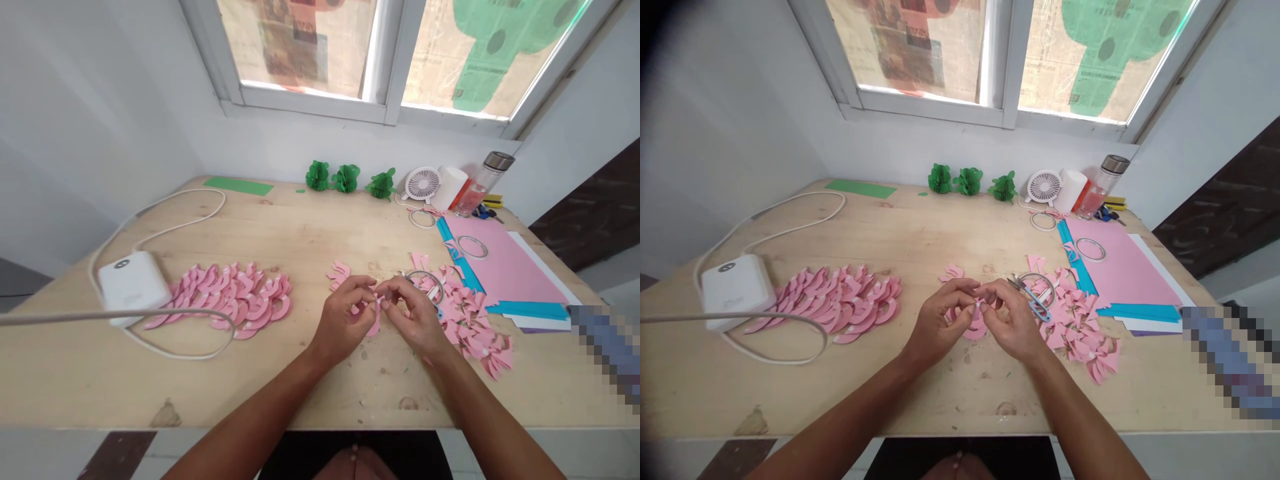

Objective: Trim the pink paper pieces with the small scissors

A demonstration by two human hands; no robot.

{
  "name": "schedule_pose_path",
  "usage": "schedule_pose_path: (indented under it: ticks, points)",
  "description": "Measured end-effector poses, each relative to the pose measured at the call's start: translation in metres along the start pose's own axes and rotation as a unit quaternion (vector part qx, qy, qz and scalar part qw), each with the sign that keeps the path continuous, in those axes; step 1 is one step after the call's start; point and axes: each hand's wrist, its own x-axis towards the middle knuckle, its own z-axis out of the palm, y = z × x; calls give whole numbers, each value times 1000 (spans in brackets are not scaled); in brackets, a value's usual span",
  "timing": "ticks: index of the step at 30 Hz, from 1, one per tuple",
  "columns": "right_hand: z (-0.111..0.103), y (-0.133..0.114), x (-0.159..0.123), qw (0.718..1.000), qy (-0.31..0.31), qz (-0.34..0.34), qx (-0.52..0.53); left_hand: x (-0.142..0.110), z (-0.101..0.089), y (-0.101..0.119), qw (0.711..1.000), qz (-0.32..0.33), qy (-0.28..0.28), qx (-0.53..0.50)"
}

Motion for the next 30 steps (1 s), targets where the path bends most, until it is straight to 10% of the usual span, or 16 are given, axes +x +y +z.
schedule_pose_path:
  ticks: [30]
  points:
    - [-3,2,-1,981,19,-151,-116,5,-3,-6,965,-151,-29,-214]
